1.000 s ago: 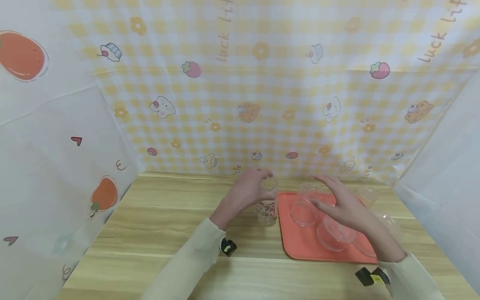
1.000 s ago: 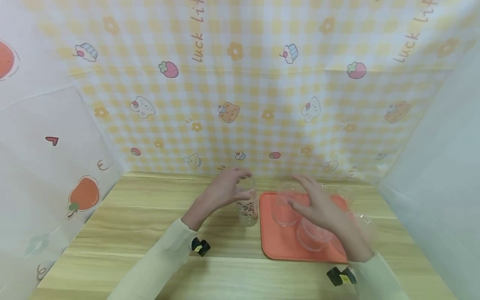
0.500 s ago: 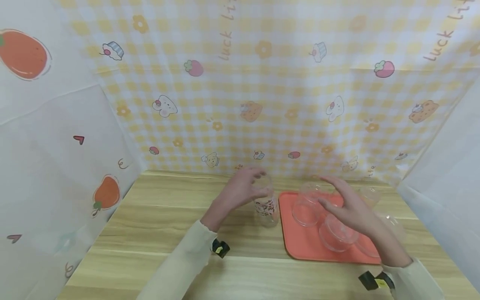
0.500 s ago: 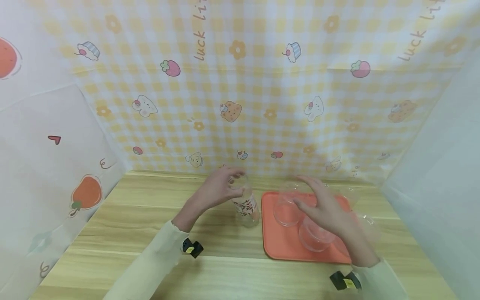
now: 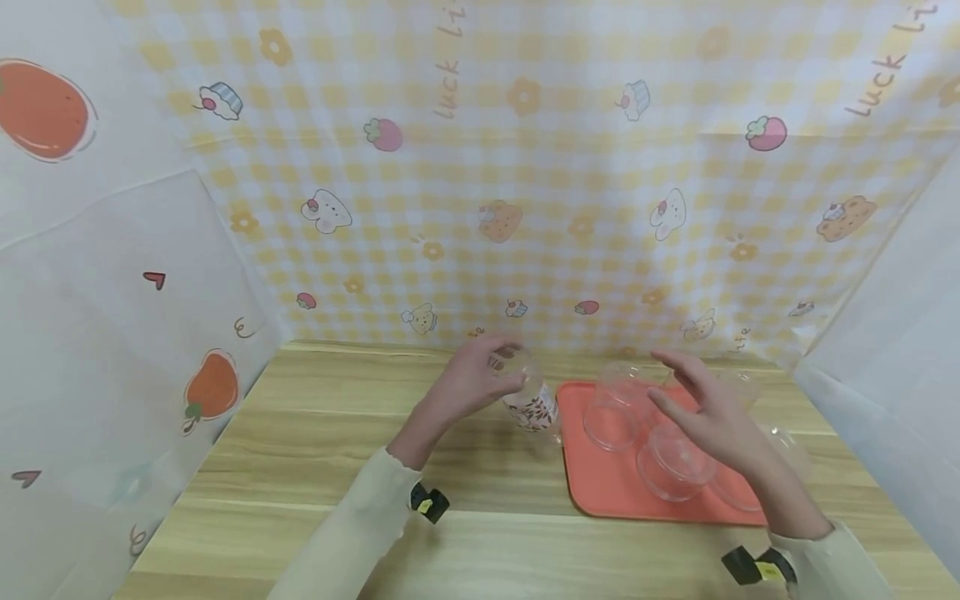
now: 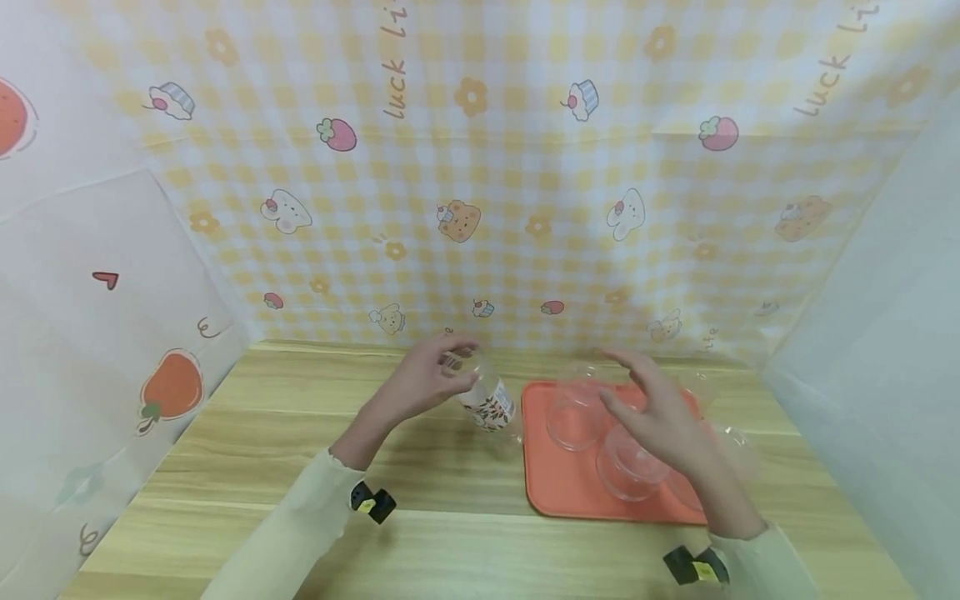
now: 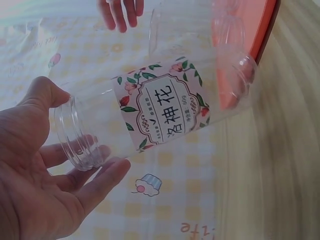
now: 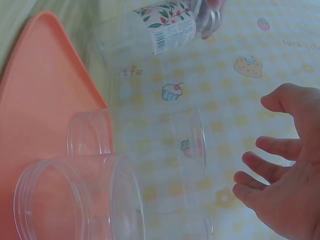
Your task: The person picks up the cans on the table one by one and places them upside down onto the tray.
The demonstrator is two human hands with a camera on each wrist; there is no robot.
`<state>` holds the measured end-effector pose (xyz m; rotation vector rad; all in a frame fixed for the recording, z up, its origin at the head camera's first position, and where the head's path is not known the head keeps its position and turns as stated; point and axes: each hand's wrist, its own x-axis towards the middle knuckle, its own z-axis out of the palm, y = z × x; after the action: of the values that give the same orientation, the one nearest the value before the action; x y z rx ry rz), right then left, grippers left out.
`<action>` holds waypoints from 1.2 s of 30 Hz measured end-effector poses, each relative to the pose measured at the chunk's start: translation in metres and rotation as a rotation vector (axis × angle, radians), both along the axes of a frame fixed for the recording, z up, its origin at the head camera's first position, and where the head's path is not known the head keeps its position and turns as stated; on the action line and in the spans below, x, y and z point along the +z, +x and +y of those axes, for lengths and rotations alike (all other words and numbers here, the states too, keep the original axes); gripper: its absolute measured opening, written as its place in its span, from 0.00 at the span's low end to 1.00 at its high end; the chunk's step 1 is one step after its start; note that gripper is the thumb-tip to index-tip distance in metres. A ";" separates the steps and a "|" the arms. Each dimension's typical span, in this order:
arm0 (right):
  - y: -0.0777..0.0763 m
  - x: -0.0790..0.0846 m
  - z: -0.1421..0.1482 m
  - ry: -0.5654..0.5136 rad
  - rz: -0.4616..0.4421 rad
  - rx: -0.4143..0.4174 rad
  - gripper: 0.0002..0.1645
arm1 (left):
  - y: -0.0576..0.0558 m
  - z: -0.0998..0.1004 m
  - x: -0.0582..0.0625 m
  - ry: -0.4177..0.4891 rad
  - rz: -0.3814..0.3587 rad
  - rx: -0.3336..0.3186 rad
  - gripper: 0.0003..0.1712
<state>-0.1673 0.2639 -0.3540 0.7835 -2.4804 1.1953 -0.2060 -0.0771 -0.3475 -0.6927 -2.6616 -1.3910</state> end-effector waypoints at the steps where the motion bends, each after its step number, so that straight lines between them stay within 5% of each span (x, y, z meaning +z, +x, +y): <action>1: 0.000 0.000 0.001 -0.006 -0.003 -0.003 0.33 | 0.000 -0.001 -0.001 0.013 -0.001 -0.002 0.27; 21: 0.008 -0.003 0.007 -0.110 -0.015 -0.024 0.30 | 0.003 -0.007 -0.011 0.197 -0.073 -0.044 0.27; 36: 0.013 -0.005 0.009 -0.162 -0.030 -0.043 0.28 | 0.009 -0.012 -0.013 0.232 -0.090 -0.024 0.25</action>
<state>-0.1547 0.2732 -0.3592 0.6708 -2.3749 1.3812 -0.1969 -0.0889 -0.3602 -0.6540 -2.5045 -1.7396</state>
